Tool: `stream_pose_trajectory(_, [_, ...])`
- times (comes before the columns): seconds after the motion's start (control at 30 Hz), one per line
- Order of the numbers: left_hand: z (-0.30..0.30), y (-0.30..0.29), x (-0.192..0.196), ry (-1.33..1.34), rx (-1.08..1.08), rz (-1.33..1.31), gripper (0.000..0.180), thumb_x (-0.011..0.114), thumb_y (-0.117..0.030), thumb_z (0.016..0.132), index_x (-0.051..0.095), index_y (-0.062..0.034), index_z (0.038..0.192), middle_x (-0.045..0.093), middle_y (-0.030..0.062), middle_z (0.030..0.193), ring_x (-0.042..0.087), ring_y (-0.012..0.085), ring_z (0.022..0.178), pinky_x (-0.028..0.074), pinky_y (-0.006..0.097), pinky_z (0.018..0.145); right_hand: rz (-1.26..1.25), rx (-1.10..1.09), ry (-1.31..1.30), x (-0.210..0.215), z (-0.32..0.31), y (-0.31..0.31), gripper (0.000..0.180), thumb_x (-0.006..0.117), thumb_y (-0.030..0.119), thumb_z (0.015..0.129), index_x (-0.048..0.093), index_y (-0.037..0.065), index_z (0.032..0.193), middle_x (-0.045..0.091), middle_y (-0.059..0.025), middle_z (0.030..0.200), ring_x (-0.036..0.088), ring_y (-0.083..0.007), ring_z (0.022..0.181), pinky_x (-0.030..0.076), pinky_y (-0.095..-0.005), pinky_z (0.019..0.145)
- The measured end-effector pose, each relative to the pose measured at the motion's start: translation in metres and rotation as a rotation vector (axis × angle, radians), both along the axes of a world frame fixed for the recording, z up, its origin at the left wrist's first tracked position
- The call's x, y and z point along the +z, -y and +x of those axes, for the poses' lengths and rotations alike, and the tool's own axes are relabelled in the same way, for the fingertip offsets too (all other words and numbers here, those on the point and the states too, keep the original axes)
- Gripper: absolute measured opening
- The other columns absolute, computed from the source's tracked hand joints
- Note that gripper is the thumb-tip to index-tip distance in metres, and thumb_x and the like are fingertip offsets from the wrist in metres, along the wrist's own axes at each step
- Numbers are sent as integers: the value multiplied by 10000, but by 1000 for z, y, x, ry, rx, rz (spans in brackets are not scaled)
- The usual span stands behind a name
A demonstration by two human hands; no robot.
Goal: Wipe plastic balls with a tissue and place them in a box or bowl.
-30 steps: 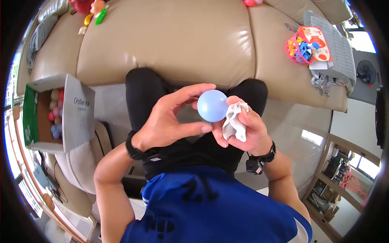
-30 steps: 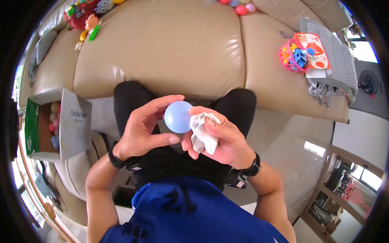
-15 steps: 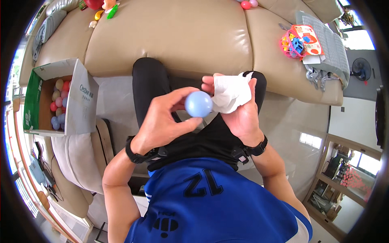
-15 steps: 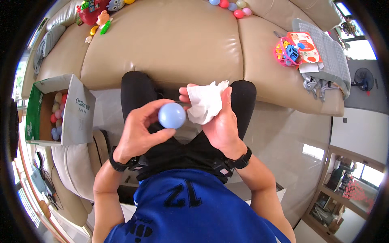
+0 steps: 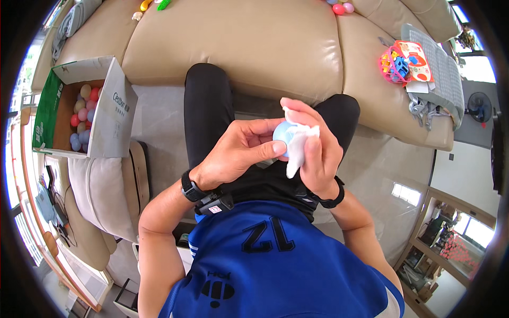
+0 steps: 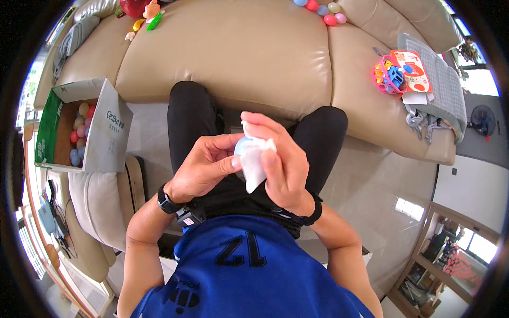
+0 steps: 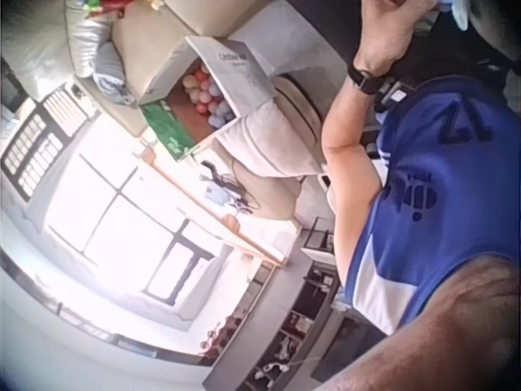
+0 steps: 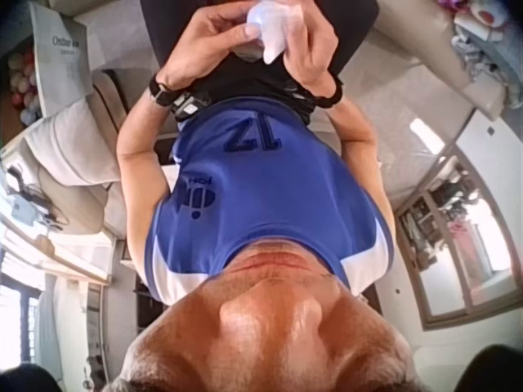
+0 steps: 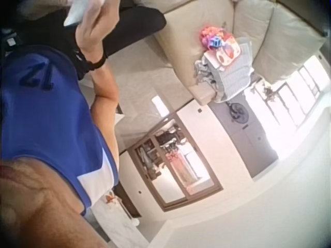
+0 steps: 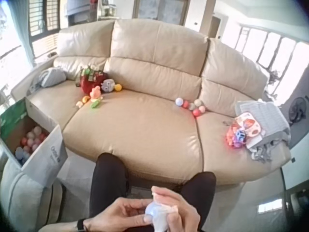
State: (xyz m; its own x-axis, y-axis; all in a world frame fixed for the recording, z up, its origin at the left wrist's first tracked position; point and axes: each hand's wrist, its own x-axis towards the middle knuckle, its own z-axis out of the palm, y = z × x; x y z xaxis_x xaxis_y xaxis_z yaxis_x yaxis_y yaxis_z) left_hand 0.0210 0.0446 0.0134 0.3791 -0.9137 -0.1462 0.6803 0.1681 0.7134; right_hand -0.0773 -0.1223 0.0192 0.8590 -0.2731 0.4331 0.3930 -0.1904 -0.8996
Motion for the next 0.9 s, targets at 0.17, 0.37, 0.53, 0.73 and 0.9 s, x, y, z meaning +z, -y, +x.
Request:
stream_pose_trajectory(0.17, [-4, -1, 4, 234, 45, 4, 411, 706, -85, 978, 603, 72, 1344, 703, 105, 1173, 664, 145, 1086, 559, 301, 933, -651, 29, 246, 14, 12, 14, 365, 668, 194, 980, 652, -106, 1187, 652, -269, 1234, 664, -430, 1142, 573, -463, 946])
stream_pose_trajectory(0.37, [-21, 11, 2, 103, 287, 5, 367, 718, -38, 956, 621, 38, 1302, 706, 101, 1145, 675, 152, 1062, 566, 305, 929, -492, -49, 258, 8, 14, 7, 339, 708, 141, 943, 662, -100, 1176, 667, -254, 1191, 676, -432, 1095, 570, -467, 930])
stream_pose_trajectory(0.53, [-15, 14, -11, 56, 183, -14, 366, 726, -40, 951, 633, 24, 1300, 698, 93, 1184, 677, 158, 1067, 575, 317, 945, -258, -105, 154, -1, 2, 5, 325, 581, 187, 1044, 658, -89, 1198, 693, -259, 1171, 690, -381, 1080, 560, -422, 940])
stream_pose_trajectory(0.73, [-11, 21, -6, 738, 295, 79, 369, 777, -66, 917, 673, 42, 1254, 699, 97, 1193, 683, 166, 1053, 579, 318, 943, 849, -9, -331, 10, 4, 3, 366, 464, 227, 1107, 647, -62, 1237, 691, -202, 1253, 675, -238, 1124, 533, -348, 976])
stream_pose_trajectory(0.9, [-21, 27, -6, 262, 278, 95, 426, 726, -117, 970, 614, 54, 1344, 695, 138, 1205, 687, 181, 1072, 592, 327, 930, 483, -129, -229, -5, -3, -1, 341, 483, 203, 1096, 643, -59, 1246, 663, -181, 1314, 663, -241, 1132, 503, -331, 998])
